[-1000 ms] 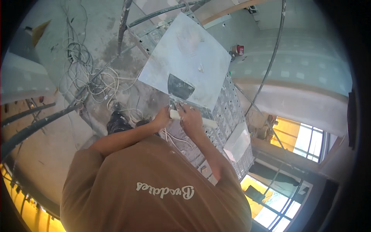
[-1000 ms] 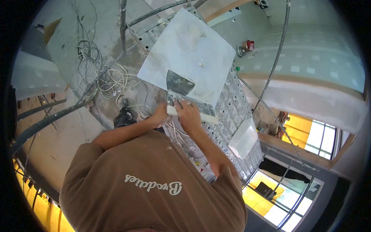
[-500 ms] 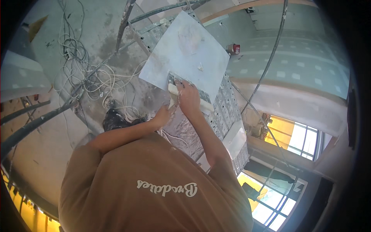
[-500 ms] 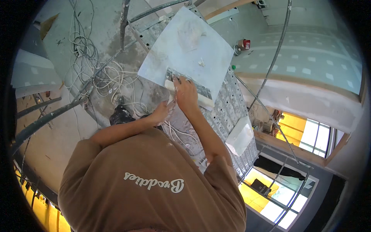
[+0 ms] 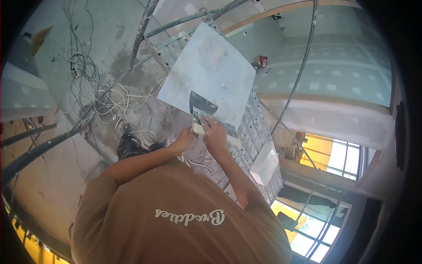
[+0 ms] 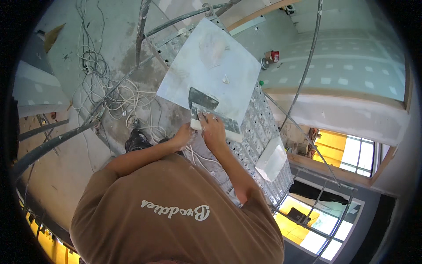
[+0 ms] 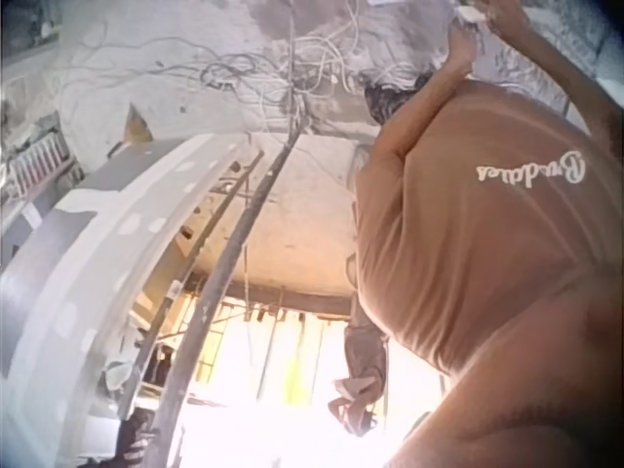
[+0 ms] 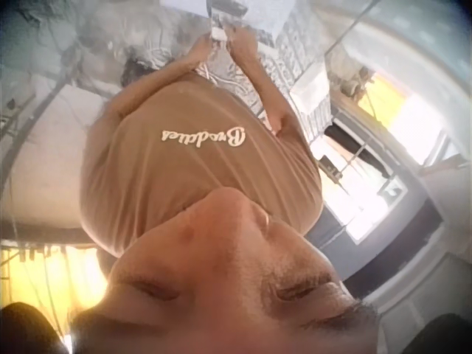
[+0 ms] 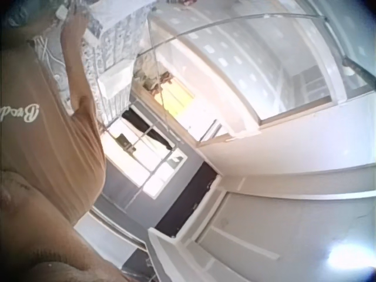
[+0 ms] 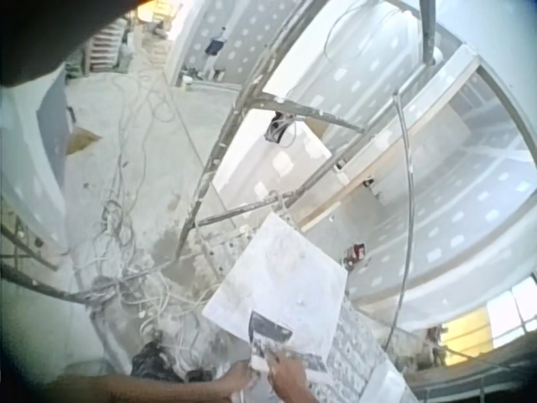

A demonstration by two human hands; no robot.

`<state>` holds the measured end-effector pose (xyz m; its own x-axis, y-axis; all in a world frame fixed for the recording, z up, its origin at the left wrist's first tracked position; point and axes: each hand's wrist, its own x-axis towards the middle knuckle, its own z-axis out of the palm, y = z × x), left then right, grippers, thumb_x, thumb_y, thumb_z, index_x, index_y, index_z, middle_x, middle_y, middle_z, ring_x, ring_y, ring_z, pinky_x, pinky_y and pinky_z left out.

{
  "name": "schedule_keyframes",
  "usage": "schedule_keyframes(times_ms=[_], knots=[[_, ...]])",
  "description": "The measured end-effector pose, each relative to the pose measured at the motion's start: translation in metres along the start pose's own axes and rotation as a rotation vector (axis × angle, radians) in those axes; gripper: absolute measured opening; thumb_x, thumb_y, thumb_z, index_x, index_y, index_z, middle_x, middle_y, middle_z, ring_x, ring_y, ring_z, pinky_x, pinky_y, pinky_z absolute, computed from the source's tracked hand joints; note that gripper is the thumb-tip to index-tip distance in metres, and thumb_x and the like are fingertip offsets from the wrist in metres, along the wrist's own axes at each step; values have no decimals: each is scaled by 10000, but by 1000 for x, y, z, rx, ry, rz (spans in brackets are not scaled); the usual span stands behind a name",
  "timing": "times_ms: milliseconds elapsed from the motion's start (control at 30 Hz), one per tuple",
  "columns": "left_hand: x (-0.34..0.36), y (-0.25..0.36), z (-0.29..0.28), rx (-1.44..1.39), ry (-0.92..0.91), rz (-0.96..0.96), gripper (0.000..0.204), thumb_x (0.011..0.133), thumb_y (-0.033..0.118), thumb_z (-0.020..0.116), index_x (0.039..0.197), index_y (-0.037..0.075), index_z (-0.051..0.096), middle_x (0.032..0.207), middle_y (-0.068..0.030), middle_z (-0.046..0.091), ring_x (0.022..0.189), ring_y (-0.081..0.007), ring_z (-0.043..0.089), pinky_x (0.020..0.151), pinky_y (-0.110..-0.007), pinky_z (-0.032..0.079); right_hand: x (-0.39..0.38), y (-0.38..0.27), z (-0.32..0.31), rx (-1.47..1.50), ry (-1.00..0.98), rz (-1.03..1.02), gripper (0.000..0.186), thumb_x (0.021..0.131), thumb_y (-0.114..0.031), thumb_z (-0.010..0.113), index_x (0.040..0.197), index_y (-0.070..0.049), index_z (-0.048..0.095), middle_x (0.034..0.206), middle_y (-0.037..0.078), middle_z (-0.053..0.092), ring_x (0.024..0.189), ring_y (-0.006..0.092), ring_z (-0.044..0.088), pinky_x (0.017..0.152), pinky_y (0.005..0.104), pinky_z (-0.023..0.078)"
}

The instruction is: The person applies joint compound to a broad knife and then scrapes the compound onto a plasterboard surface on a workbench, using a smaller putty knife to transfer material between tools.

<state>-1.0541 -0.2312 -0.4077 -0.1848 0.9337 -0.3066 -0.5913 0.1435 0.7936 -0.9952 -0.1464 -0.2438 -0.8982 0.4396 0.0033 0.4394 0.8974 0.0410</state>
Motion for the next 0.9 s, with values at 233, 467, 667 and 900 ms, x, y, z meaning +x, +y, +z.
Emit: schedule_keyframes(times_ms=[233, 467, 667, 900], knots=[[-18, 61, -3, -64, -96, -241, 232, 1033, 280, 567, 1099, 57, 585, 858, -45, 581, 686, -138, 534, 575, -338, 439, 40, 44, -48, 37, 148, 227, 593, 727, 33, 613, 1302, -108, 630, 1160, 145, 638, 1024, 371, 627, 890, 451, 509], [-38, 105, -21, 834, 8, 388, 330, 1024, 232, 583, 1239, -3, 495, 926, -119, 616, 746, -194, 598, 619, -349, 474, -44, 72, -98, 102, 431, 403, 542, 687, 42, 580, 1206, -78, 681, 1158, 170, 652, 1084, 392, 622, 918, 461, 509], [-39, 85, -4, 260, -14, -138, 511, 972, 117, 670, 1371, -3, 375, 917, -99, 609, 789, -133, 601, 615, -288, 488, -74, 31, -63, 44, 185, 333, 667, 703, -6, 672, 1360, -104, 604, 1180, 139, 651, 1066, 333, 616, 928, 443, 473], [-16, 40, 17, -68, -43, -117, 428, 1023, 197, 599, 1375, 22, 428, 1048, -53, 613, 838, -126, 600, 677, -285, 518, -69, 8, -20, 49, -62, 227, 663, 716, -21, 680, 1368, -89, 583, 1203, 132, 645, 1116, 309, 603, 959, 438, 457]])
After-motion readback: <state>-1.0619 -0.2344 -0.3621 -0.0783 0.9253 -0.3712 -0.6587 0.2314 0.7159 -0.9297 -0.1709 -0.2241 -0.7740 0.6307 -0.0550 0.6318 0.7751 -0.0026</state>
